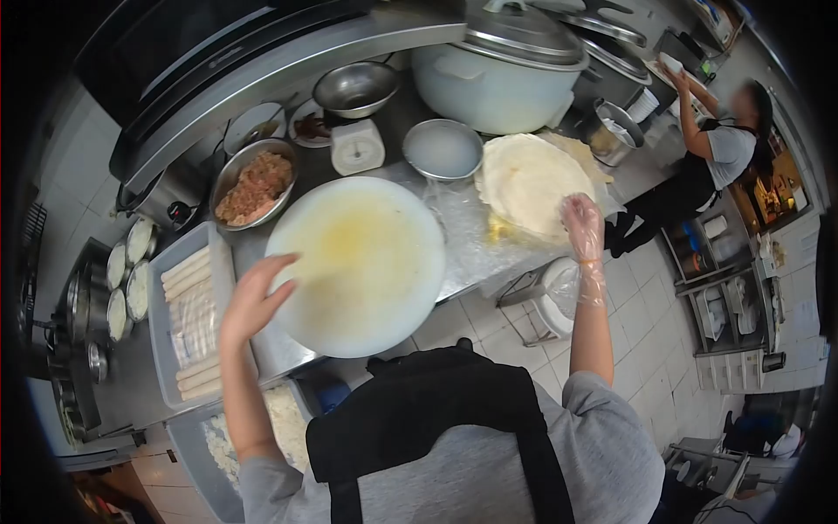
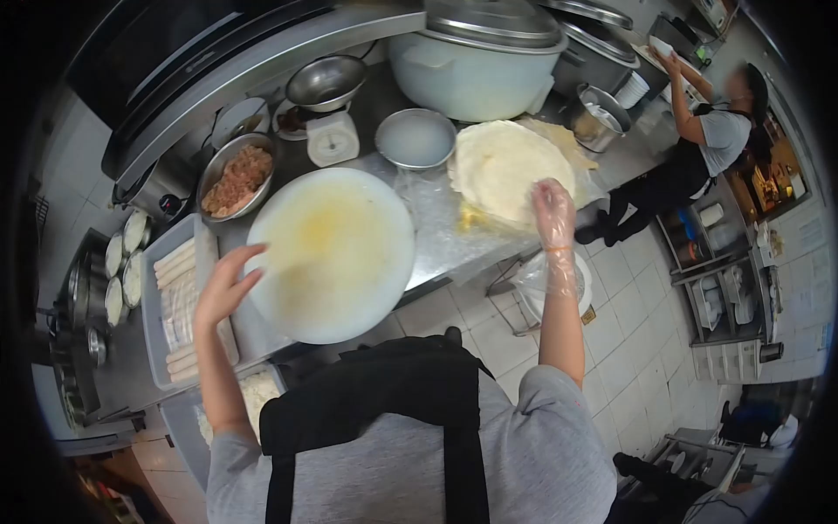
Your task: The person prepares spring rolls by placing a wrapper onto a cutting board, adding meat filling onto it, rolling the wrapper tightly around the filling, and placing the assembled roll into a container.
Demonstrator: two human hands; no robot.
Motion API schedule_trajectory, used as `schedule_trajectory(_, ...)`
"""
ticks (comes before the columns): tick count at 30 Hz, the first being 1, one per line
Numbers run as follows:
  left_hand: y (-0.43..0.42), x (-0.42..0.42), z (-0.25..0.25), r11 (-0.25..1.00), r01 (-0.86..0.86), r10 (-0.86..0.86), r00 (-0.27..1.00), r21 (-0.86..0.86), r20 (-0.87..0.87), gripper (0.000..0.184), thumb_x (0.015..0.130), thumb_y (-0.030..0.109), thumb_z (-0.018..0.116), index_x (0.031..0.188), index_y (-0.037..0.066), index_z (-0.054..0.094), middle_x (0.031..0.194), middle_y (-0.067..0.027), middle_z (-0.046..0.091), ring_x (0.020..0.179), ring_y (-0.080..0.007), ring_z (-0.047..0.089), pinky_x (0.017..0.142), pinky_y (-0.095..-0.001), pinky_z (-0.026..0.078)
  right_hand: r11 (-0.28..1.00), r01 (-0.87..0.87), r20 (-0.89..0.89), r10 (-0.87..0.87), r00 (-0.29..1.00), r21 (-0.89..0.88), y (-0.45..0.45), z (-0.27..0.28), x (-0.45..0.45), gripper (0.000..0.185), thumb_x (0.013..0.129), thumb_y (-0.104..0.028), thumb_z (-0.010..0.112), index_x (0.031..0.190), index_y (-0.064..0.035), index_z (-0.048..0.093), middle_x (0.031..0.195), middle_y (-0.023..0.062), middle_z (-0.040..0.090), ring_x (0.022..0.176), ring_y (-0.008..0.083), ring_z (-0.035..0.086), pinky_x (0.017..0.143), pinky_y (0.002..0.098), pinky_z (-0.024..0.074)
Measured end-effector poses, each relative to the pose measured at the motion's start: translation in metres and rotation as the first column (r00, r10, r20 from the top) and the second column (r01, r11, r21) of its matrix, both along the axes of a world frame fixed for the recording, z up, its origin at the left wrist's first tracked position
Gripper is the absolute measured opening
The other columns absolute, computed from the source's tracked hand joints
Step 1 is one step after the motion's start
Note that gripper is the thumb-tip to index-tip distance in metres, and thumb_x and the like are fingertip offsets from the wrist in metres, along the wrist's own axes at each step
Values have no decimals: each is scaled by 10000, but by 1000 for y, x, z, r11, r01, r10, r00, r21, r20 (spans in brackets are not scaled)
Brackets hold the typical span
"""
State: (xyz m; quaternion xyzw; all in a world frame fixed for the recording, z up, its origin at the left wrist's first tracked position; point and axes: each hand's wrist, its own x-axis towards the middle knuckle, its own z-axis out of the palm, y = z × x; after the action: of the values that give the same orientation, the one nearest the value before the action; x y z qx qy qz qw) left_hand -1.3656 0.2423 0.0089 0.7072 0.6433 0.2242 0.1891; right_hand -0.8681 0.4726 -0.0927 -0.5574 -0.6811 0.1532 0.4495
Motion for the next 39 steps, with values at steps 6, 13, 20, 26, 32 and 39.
schedule_trajectory(6,171,210,-63,865,474,-501,838,166,216,338,827,162,594,1137,27,594,1127,-149,613,1069,-299,567,943,-384,425,992,16,31,-13,999,-123,-30,-4,53,254,804,-168,620,995,-1,632,923,144,665,885,247,631,813,343,474)
schedule_trajectory(13,258,360,-111,736,618,-599,785,277,-159,434,679,165,706,1081,49,589,1127,-105,596,1123,-290,514,949,-378,416,951,-171,-187,124,974,-257,-41,-38,83,348,802,-158,617,1113,-2,608,1056,162,651,996,262,608,892,354,450)
schedule_trajectory(20,290,346,-117,689,718,-723,690,93,32,367,636,187,755,946,76,593,1181,-84,589,1141,-285,502,944,-399,412,878,-282,-394,120,911,-387,-52,-31,125,303,849,-197,617,1078,1,627,985,95,656,926,169,590,841,312,459)
schedule_trajectory(26,286,348,-108,670,736,-732,676,95,-84,201,662,118,687,828,68,585,1228,-75,580,1111,-253,527,918,-396,431,906,-280,-405,137,904,-318,-33,-33,120,265,869,-200,606,1048,-8,640,936,78,663,899,155,593,823,309,462)
schedule_trajectory(32,300,349,-113,650,755,-740,654,82,-158,328,653,201,704,922,83,557,1159,-83,564,1068,-268,521,856,-408,449,921,-274,-351,170,921,-275,-31,-35,107,243,866,-195,609,1020,-10,647,908,77,665,871,164,603,809,313,468)
schedule_trajectory(39,273,397,-125,733,597,-528,802,326,-280,468,649,329,745,998,83,551,1027,-102,533,1015,-277,511,823,-397,434,909,-271,-628,12,778,-318,-19,-51,117,202,877,-125,600,1038,-4,617,904,33,633,812,111,588,737,261,482)
